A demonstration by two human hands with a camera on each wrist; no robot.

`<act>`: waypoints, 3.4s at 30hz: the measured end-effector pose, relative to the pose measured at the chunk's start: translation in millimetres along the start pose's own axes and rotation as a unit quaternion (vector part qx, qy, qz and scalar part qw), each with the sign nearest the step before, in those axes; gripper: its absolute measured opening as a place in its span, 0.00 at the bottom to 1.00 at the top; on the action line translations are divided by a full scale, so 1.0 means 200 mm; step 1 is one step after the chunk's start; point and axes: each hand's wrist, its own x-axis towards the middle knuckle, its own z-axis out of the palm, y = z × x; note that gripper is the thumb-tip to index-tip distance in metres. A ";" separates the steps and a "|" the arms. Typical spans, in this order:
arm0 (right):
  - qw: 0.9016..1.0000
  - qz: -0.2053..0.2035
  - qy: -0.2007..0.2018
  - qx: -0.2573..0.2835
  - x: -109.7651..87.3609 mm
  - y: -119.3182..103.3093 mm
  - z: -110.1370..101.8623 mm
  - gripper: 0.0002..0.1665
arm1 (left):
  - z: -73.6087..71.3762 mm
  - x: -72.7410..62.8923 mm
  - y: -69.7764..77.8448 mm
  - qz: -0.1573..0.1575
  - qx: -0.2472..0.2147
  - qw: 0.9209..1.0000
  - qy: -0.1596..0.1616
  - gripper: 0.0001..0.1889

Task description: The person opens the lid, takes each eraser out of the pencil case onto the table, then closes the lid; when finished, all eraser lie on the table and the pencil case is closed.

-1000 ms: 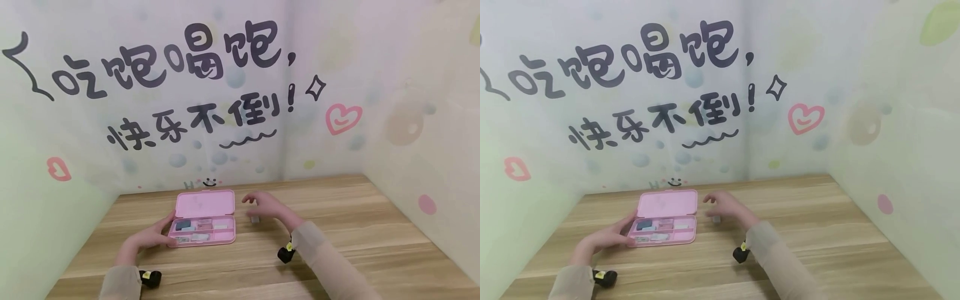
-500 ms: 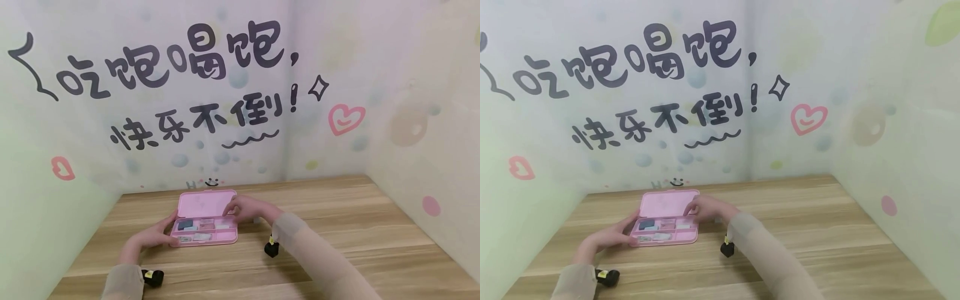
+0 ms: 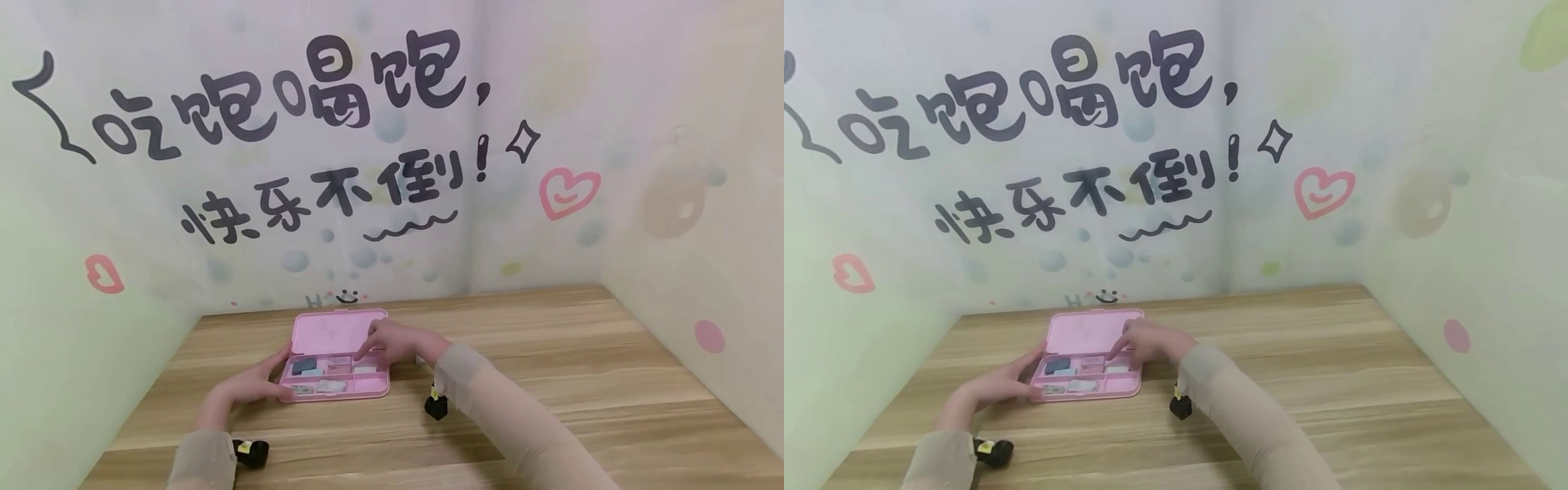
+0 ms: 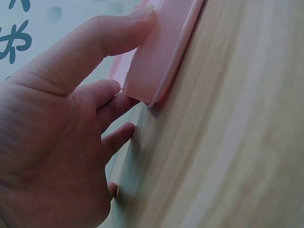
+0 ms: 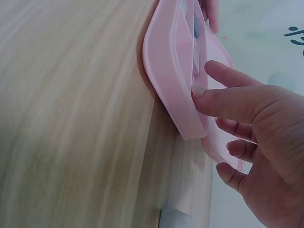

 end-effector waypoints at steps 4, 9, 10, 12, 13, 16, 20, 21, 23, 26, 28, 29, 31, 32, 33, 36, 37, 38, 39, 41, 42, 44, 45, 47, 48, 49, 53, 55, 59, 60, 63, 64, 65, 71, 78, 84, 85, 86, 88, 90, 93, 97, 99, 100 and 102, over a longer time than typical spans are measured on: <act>1.000 0.004 -0.003 0.003 0.02 -0.01 0.00 0.27 | 0.00 0.00 -0.01 -0.002 -0.002 1.000 0.003 0.60; 1.000 0.009 -0.010 0.007 0.03 -0.01 0.01 0.27 | 0.00 0.01 -0.01 -0.005 0.000 1.000 0.010 0.60; 1.000 0.010 -0.011 0.006 0.03 -0.01 0.01 0.27 | 0.00 0.01 -0.01 -0.006 0.002 1.000 0.010 0.59; 1.000 0.009 -0.014 0.003 0.04 -0.01 0.02 0.27 | 0.00 0.01 -0.01 -0.008 0.003 1.000 0.010 0.59; 1.000 0.008 -0.015 0.004 0.04 -0.01 0.02 0.27 | 0.00 0.01 -0.01 -0.009 0.002 1.000 0.011 0.59; 1.000 0.008 -0.016 0.006 0.04 -0.01 0.02 0.27 | 0.00 0.01 0.00 -0.009 0.001 1.000 0.010 0.60; 1.000 0.008 -0.015 0.012 0.04 -0.02 0.02 0.27 | 0.00 0.01 0.00 -0.008 -0.003 1.000 0.010 0.60; 1.000 0.007 -0.015 0.012 0.04 -0.01 0.02 0.27 | 0.00 0.01 0.00 -0.007 -0.002 1.000 0.009 0.60; 1.000 0.002 -0.013 0.009 0.04 -0.01 0.03 0.27 | 0.01 0.02 -0.01 -0.012 -0.008 1.000 0.011 0.61; 1.000 -0.007 -0.012 0.005 0.05 0.00 0.03 0.27 | 0.01 0.02 -0.02 -0.013 -0.011 1.000 0.012 0.62; 1.000 -0.015 -0.011 0.003 0.05 0.00 0.03 0.27 | 0.01 0.02 -0.02 -0.014 -0.011 1.000 0.011 0.62; 1.000 -0.018 -0.011 0.001 0.04 0.00 0.02 0.27 | 0.01 0.02 -0.02 -0.012 -0.011 1.000 0.010 0.61; 1.000 -0.023 -0.011 -0.006 0.04 0.00 0.02 0.27 | 0.01 0.01 0.00 -0.009 -0.007 1.000 0.007 0.60; 1.000 -0.025 -0.011 -0.010 0.04 0.00 0.02 0.27 | 0.01 0.01 0.00 -0.008 -0.007 1.000 0.006 0.60; 1.000 -0.026 -0.012 -0.014 0.04 0.00 0.02 0.26 | 0.01 0.01 0.01 -0.008 -0.006 1.000 0.007 0.60; 1.000 -0.021 -0.012 -0.014 0.04 0.00 0.01 0.27 | 0.01 0.02 0.01 -0.005 -0.009 1.000 0.007 0.60; 1.000 -0.017 -0.012 -0.011 0.04 -0.01 0.01 0.27 | 0.01 0.02 0.01 -0.005 -0.010 1.000 0.007 0.60; 1.000 -0.011 -0.012 -0.007 0.03 -0.01 0.00 0.28 | 0.01 0.02 0.00 -0.004 -0.010 1.000 0.007 0.60; 1.000 -0.005 -0.011 -0.003 0.03 -0.02 0.00 0.28 | 0.01 0.02 0.00 -0.004 -0.011 1.000 0.006 0.60; 1.000 0.011 -0.008 0.007 0.02 -0.03 -0.02 0.28 | 0.01 0.02 0.00 -0.007 -0.013 1.000 0.007 0.60; 1.000 0.018 -0.007 0.011 0.02 -0.03 -0.03 0.28 | 0.01 0.02 -0.01 -0.008 -0.014 1.000 0.008 0.60; 0.999 0.028 -0.005 0.019 0.00 -0.04 -0.05 0.26 | 0.01 0.02 -0.01 -0.009 -0.014 1.000 0.008 0.60; 0.999 0.032 -0.004 0.023 0.00 -0.04 -0.06 0.26 | 0.01 0.02 -0.02 -0.008 -0.014 1.000 0.008 0.60; 0.999 0.034 -0.003 0.034 -0.02 -0.03 -0.08 0.24 | 0.00 0.02 -0.02 -0.006 -0.015 1.000 0.008 0.60; 0.999 0.029 -0.001 0.039 -0.02 -0.03 -0.09 0.23 | 0.00 0.01 -0.02 -0.005 -0.015 1.000 0.008 0.60; 0.999 0.025 0.001 0.047 -0.03 -0.02 -0.10 0.23 | 0.00 0.01 -0.02 -0.004 -0.016 1.000 0.008 0.60; 0.995 0.006 0.011 0.098 -0.07 0.02 -0.12 0.23 | 0.01 0.01 -0.02 -0.003 -0.013 1.000 0.008 0.60; 0.991 0.003 0.016 0.131 -0.10 0.03 -0.14 0.24 | 0.01 0.01 -0.01 -0.003 -0.011 1.000 0.009 0.60; 0.980 0.003 0.027 0.198 -0.16 0.05 -0.16 0.24 | 0.00 0.01 -0.01 -0.003 -0.008 1.000 0.007 0.60; 0.977 0.003 0.029 0.210 -0.18 0.06 -0.16 0.24 | 0.00 0.01 -0.02 -0.003 -0.007 1.000 0.007 0.60; 0.969 0.003 0.032 0.246 -0.23 0.07 -0.16 0.24 | 0.01 0.01 -0.02 -0.003 -0.005 1.000 0.006 0.60; 0.967 0.005 0.031 0.253 -0.24 0.08 -0.16 0.24 | 0.01 0.01 -0.02 -0.002 -0.004 1.000 0.006 0.60; 0.965 0.005 0.032 0.258 -0.25 0.09 -0.16 0.24 | 0.01 0.01 -0.02 -0.001 -0.004 1.000 0.006 0.60; 0.959 0.008 0.047 0.279 -0.31 0.15 -0.15 0.23 | 0.01 0.02 -0.01 0.006 -0.004 1.000 0.007 0.59; 0.951 0.038 0.079 0.297 -0.41 0.18 -0.14 0.24 | 0.01 0.03 -0.01 0.001 0.002 1.000 0.005 0.59; 0.941 0.069 0.127 0.306 -0.48 0.23 -0.11 0.25 | 0.00 0.02 -0.01 0.001 -0.002 1.000 -0.001 0.60; 0.939 0.074 0.136 0.306 -0.49 0.24 -0.11 0.25 | 0.00 0.02 -0.01 0.000 -0.003 1.000 0.000 0.60; 0.938 0.081 0.144 0.303 -0.50 0.25 -0.10 0.24 | 0.00 0.01 -0.01 0.000 -0.002 1.000 0.001 0.60; 0.936 0.089 0.159 0.300 -0.52 0.26 -0.09 0.24 | 0.00 0.01 -0.01 0.000 -0.001 1.000 0.003 0.60; 0.935 0.098 0.169 0.297 -0.55 0.28 -0.08 0.24 | 0.00 0.02 -0.02 0.001 0.000 1.000 0.004 0.60; 0.934 0.103 0.182 0.291 -0.57 0.30 -0.06 0.23 | 0.01 0.03 -0.04 -0.001 -0.006 1.000 0.003 0.62; 0.933 0.102 0.202 0.280 -0.60 0.33 -0.04 0.22 | 0.01 0.03 -0.05 -0.003 -0.014 1.000 0.006 0.63; 0.932 0.102 0.212 0.275 -0.60 0.34 -0.03 0.23 | 0.01 0.03 -0.05 -0.002 -0.015 1.000 0.006 0.63; 0.931 0.103 0.216 0.277 -0.61 0.35 -0.02 0.23 | 0.01 0.03 -0.05 -0.002 -0.017 1.000 0.005 0.63; 0.929 0.106 0.222 0.278 -0.61 0.36 0.00 0.23 | 0.01 0.02 -0.04 0.000 -0.015 1.000 0.003 0.63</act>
